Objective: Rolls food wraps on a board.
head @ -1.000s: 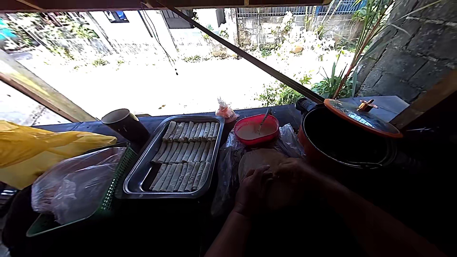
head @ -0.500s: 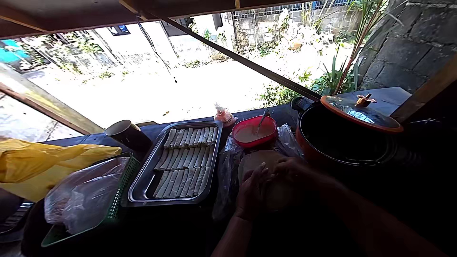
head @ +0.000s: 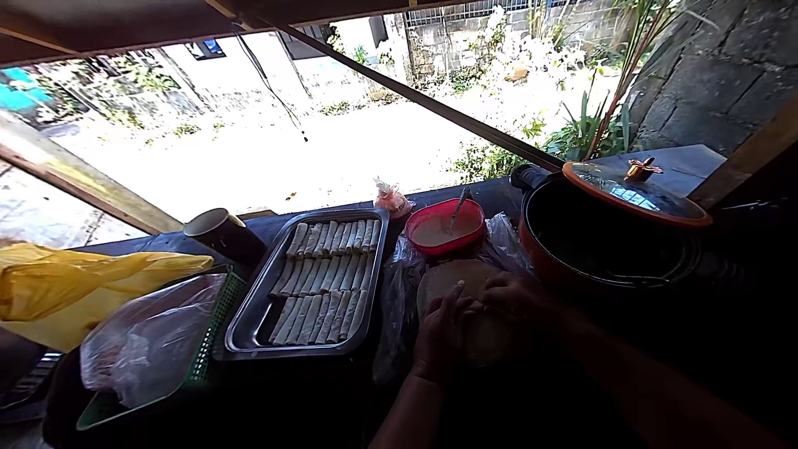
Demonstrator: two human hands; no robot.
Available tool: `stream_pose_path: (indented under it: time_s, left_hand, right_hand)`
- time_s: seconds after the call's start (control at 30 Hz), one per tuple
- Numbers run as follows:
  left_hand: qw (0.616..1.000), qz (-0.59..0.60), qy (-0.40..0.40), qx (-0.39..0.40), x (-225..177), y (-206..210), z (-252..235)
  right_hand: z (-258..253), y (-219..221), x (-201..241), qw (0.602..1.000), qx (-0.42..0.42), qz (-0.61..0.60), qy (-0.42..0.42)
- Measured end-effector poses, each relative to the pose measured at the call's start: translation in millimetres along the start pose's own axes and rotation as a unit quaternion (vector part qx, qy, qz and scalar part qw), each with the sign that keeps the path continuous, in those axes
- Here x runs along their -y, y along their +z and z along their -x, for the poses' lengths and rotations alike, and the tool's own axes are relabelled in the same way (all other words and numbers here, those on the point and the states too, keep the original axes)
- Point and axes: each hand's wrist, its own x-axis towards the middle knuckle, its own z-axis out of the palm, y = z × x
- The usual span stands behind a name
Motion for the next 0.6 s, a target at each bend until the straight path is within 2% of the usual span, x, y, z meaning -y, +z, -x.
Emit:
stream_pose_path:
  time_s: [0.17, 0.4, 0.5, 0.6]
  left_hand:
    - [0.998, 0.067, -0.017, 0.004, -0.1, -8.0, -0.8]
    - [0.999, 0.040, -0.033, -0.002, -0.7, -10.8, 0.2]
    - [0.998, 0.049, -0.028, 0.001, -11.1, -3.4, -6.8]
    - [0.999, 0.033, -0.033, -0.005, -19.0, -7.3, -7.0]
  right_hand:
    - [-1.7, -0.9, 0.3, 1.000, 0.014, -0.008, 0.014]
    - [-7.9, 2.8, -2.7, 1.000, 0.020, -0.015, 0.006]
    - [3.0, 0.6, -15.9, 1.000, -0.016, -0.002, 0.012]
    - [3.9, 3.8, -27.1, 0.997, -0.040, -0.032, -0.058]
